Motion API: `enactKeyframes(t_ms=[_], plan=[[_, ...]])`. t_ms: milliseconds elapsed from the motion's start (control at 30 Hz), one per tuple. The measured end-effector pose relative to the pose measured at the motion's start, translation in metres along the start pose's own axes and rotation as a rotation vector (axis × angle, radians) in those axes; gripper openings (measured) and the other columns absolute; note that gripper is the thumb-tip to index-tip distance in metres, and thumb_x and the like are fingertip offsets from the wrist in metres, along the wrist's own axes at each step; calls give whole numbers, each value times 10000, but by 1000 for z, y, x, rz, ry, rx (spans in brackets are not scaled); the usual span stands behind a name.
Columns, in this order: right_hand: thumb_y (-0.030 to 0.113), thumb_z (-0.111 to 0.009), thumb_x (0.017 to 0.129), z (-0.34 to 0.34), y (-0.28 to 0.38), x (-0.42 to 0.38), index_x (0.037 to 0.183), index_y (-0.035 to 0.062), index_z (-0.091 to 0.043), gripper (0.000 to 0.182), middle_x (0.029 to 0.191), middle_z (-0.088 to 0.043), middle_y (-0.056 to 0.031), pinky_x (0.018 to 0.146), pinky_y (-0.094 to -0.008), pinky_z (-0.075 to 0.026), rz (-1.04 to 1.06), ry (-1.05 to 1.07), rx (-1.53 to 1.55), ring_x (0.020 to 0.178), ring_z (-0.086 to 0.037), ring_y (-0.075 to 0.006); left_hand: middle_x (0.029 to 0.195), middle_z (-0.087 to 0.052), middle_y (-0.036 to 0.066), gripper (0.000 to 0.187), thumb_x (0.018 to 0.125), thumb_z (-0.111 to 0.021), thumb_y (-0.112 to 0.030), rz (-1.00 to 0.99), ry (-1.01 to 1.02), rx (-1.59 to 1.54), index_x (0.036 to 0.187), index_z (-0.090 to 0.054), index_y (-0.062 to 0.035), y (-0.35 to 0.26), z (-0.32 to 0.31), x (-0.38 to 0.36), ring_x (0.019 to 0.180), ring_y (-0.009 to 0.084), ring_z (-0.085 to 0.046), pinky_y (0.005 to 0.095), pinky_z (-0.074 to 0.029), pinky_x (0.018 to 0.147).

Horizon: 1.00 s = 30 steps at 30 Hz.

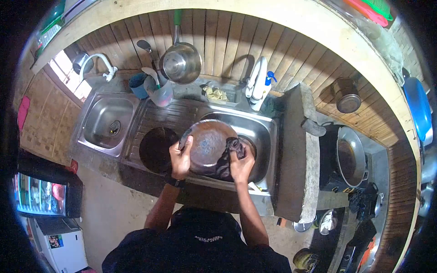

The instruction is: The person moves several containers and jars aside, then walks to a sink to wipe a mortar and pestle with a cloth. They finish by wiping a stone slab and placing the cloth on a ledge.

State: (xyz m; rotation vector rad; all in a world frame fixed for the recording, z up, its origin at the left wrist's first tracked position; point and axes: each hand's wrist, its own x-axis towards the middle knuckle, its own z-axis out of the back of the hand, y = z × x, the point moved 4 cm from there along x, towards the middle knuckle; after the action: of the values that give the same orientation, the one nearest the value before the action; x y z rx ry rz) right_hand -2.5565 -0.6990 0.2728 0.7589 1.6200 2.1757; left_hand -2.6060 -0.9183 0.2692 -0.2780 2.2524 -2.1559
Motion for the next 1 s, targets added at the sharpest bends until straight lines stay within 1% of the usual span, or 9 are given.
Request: enactKeyframes(t_ms=[100,133,300,500,600,767,833,933,1000], plan=[[51,-662,798,-18,-42,-28,1024,-54,-648,250,896,-681,-124,821,-331,-487,-103,-135,108,837,-625,-198,758,-502,-94,279,985,-621,-237,5,-235,-293,813,-624,-16,9,-16,-11,726,24,-416,217,-390,636],[42,-661,803,-24,-51,-37,1032,-51,-646,248,903,-675,-109,817,-321,-485,-117,-203,142,838,-621,-189,991,-645,8,327,1019,-548,-272,50,-213,-302,1093,-642,32,31,-19,-17,881,77,-549,263,-468,798],[-32,-646,803,-38,-56,-72,1014,-30,-622,213,870,-621,-4,756,-272,-467,-348,-271,458,785,-565,-119,1297,-542,109,521,1031,-483,-391,325,-232,-547,1320,-497,41,38,-47,-38,1150,166,-503,329,-408,993],[24,-693,711,9,2,-51,977,-19,-618,280,827,-621,-146,708,-345,-504,215,-350,-157,741,-620,-266,1428,-418,74,607,1022,-492,-384,109,-20,-356,1500,-261,-90,28,-42,-40,1250,201,-449,381,-351,1060],[91,-656,722,8,25,-63,1004,-23,-675,305,851,-658,-165,672,-397,-527,518,-159,-340,728,-654,-332,1424,-410,82,669,973,-587,-380,542,108,-610,1495,-268,-109,-27,-62,-58,1341,218,-364,396,-292,1103],[47,-681,723,9,36,-74,1030,-1,-708,313,966,-690,-174,764,-393,-537,832,171,-176,880,-671,-314,1285,-550,91,565,960,-622,-358,539,96,-730,1391,-454,-34,-23,-42,-35,1116,219,-565,365,-462,975],[19,-681,738,13,33,-76,1071,-7,-673,335,959,-683,-166,789,-395,-529,625,226,-56,889,-667,-291,1207,-576,101,505,974,-594,-377,-108,132,129,1330,-524,-25,-26,-17,-31,1058,201,-577,340,-475,934],[26,-588,821,16,47,-49,1151,-25,-593,333,1085,-631,-195,860,-387,-488,300,-54,-9,960,-624,-311,810,-565,62,455,1020,-491,-418,-17,91,14,896,-624,-1,-20,-26,-39,732,158,-529,341,-455,670],[24,-555,848,-10,72,-19,1189,-38,-579,348,1096,-612,-211,899,-399,-456,305,-34,-187,987,-595,-344,658,-499,33,533,1033,-456,-431,388,189,-113,743,-559,5,-1,-36,-48,611,144,-459,354,-397,573]])
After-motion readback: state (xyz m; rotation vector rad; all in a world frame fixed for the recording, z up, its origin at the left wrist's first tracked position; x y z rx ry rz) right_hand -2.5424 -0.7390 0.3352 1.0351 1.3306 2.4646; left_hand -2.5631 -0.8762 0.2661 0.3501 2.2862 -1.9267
